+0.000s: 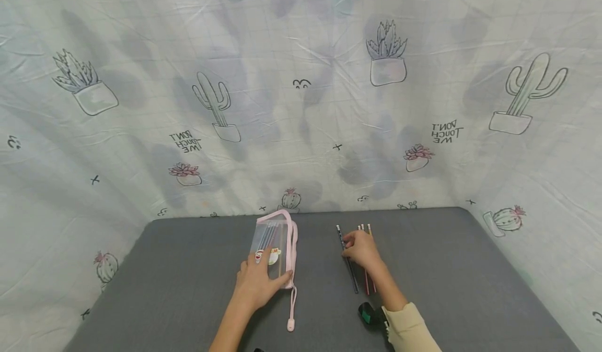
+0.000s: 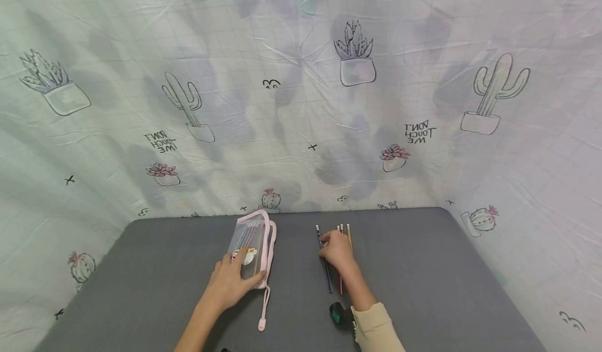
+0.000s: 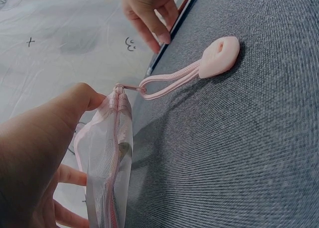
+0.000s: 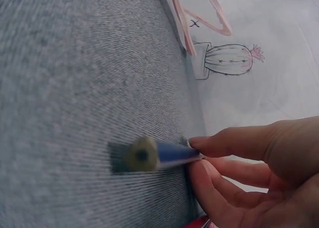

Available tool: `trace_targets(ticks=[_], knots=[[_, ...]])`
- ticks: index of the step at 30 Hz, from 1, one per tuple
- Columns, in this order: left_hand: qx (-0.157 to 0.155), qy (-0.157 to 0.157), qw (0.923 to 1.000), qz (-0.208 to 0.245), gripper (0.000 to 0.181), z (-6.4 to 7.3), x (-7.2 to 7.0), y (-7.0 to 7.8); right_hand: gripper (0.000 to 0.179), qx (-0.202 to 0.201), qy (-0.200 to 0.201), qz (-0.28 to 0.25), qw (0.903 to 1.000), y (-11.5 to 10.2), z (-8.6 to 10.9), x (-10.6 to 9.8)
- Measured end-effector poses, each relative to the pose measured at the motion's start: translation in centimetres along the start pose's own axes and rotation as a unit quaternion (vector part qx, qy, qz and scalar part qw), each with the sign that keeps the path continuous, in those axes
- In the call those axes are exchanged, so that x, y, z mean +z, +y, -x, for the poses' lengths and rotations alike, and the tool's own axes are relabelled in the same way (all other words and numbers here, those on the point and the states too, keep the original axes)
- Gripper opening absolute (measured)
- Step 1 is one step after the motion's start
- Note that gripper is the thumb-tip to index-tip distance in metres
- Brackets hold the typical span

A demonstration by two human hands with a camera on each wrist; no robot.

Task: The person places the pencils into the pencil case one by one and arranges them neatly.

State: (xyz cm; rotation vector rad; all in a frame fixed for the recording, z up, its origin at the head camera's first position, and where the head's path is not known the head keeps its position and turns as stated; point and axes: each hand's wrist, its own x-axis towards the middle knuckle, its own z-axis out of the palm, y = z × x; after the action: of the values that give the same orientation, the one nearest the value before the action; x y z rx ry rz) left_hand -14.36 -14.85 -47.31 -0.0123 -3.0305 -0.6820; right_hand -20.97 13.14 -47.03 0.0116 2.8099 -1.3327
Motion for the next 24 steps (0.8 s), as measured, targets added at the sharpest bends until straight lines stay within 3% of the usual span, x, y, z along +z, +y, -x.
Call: trace_targets(ticks=[8,15,24], knots=[[-0.003,-0.005,1.0000,0.005,0.091,0.02,-0.10,0.01,0.034,0.015,-0.022,-0.055,0.9981,0.00,0.14,-0.27],[-0.005,-0.006,1.0000,0.006,0.091,-0.02,-0.11,0.04,0.035,0.047,-0.031,-0.108,0.9925,-0.15,0.14,-0.22],[-0.003,-0.006,1.0000,0.004,0.091,-0.03,-0.15,0.02,0.037,0.053,-0.037,-0.165,0.9841,-0.28,0.05,0.09]])
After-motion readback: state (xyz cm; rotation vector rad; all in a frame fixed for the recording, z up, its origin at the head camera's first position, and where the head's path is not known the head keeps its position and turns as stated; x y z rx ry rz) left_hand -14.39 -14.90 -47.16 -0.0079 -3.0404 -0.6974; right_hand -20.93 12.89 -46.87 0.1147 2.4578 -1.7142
